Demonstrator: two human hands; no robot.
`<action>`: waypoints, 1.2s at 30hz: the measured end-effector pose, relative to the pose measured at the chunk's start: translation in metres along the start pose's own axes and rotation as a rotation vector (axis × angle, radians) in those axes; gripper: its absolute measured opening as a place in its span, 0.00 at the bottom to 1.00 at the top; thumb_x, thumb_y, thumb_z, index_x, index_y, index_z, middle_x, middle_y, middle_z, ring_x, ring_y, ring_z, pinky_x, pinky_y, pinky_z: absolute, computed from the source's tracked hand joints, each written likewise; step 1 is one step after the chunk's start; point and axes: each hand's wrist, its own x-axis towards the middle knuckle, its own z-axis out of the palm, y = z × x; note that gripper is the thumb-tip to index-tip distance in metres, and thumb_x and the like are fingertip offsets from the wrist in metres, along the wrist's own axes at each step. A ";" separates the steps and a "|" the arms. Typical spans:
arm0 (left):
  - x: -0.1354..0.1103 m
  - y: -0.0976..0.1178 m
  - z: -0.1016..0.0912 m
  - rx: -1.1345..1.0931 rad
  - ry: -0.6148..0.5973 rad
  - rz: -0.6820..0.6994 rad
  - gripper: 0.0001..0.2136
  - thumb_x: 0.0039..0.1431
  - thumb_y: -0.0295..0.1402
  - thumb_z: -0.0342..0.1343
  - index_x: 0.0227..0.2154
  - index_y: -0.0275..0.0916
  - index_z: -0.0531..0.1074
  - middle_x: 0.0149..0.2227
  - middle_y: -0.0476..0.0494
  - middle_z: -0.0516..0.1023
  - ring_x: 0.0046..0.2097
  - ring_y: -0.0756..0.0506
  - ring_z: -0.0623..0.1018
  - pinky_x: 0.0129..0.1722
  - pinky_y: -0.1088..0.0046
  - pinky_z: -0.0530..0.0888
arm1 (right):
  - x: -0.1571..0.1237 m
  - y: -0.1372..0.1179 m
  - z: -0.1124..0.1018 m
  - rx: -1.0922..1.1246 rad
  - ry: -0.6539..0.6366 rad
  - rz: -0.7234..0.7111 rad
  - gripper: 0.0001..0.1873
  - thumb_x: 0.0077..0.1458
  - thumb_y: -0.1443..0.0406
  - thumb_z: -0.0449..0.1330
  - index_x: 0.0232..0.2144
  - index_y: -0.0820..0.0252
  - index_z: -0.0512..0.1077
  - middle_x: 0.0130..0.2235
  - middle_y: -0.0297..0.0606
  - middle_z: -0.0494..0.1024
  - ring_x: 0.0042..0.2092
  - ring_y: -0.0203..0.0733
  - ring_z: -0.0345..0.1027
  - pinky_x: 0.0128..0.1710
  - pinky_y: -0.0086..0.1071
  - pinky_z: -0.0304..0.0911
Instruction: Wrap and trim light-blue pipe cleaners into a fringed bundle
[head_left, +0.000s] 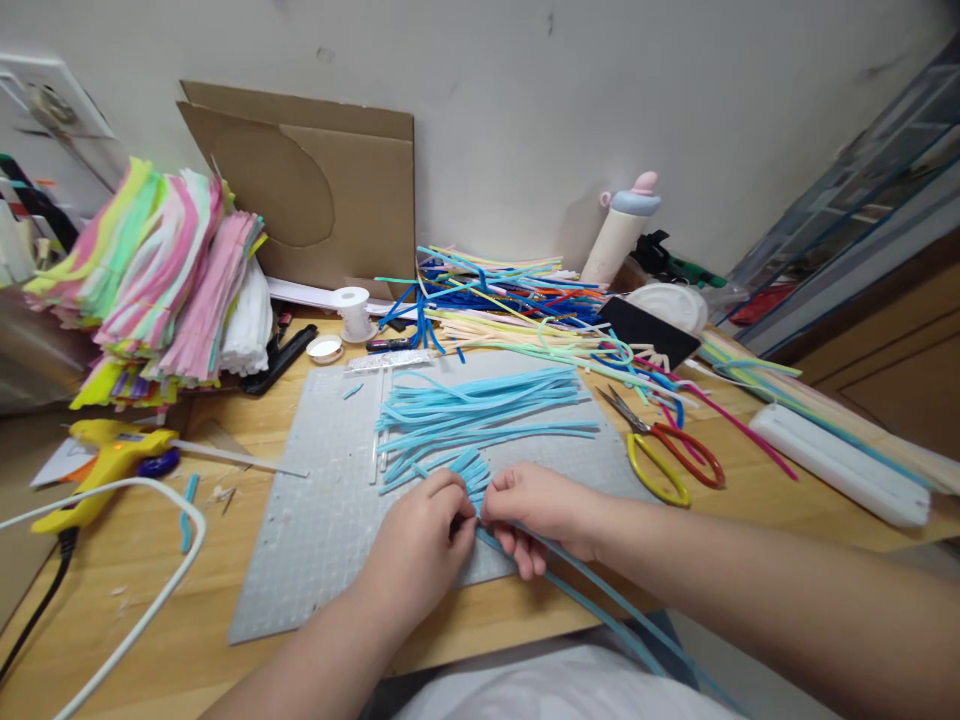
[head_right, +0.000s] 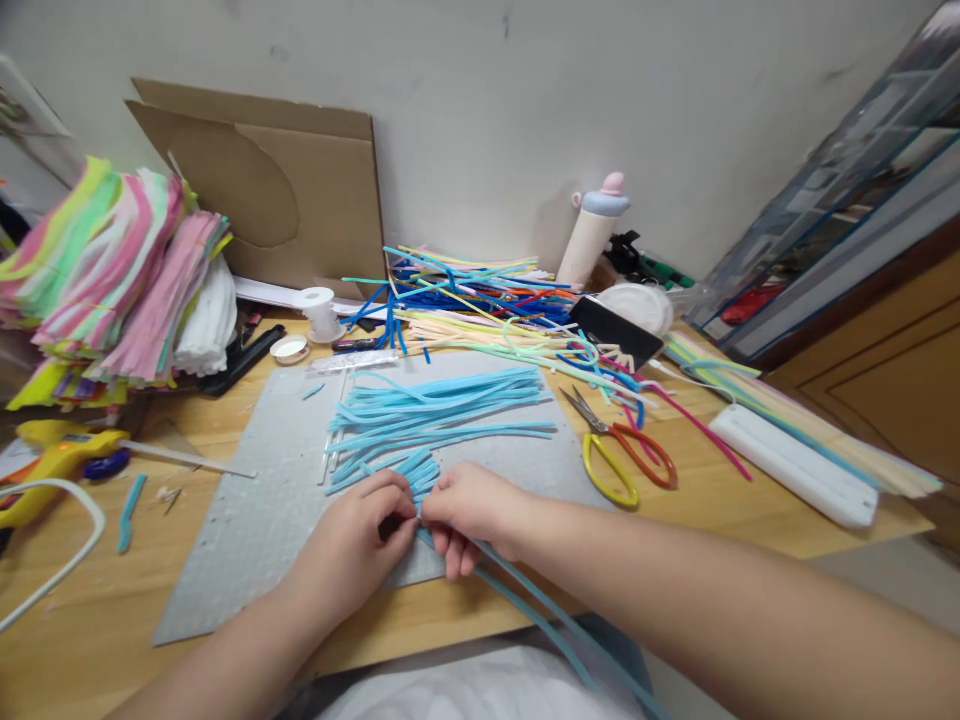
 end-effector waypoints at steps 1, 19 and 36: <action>0.000 0.000 0.000 0.004 0.000 0.004 0.07 0.51 0.21 0.51 0.24 0.39 0.67 0.32 0.46 0.71 0.34 0.47 0.72 0.33 0.73 0.68 | 0.001 0.000 0.000 -0.008 -0.006 0.003 0.16 0.48 0.71 0.50 0.11 0.62 0.61 0.09 0.29 0.63 0.11 0.31 0.61 0.07 0.19 0.53; 0.000 -0.002 0.000 0.075 -0.066 0.050 0.07 0.51 0.21 0.51 0.24 0.38 0.68 0.30 0.46 0.72 0.34 0.47 0.72 0.33 0.73 0.66 | -0.010 0.007 0.013 -1.312 0.389 -0.477 0.04 0.53 0.72 0.51 0.30 0.63 0.67 0.26 0.42 0.76 0.27 0.42 0.72 0.23 0.27 0.57; -0.001 -0.003 0.001 -0.017 -0.024 0.034 0.07 0.53 0.22 0.52 0.25 0.38 0.70 0.31 0.47 0.73 0.35 0.48 0.72 0.34 0.74 0.67 | 0.000 -0.008 -0.012 -0.042 -0.138 0.155 0.12 0.56 0.69 0.45 0.27 0.64 0.67 0.14 0.29 0.68 0.14 0.33 0.66 0.12 0.20 0.56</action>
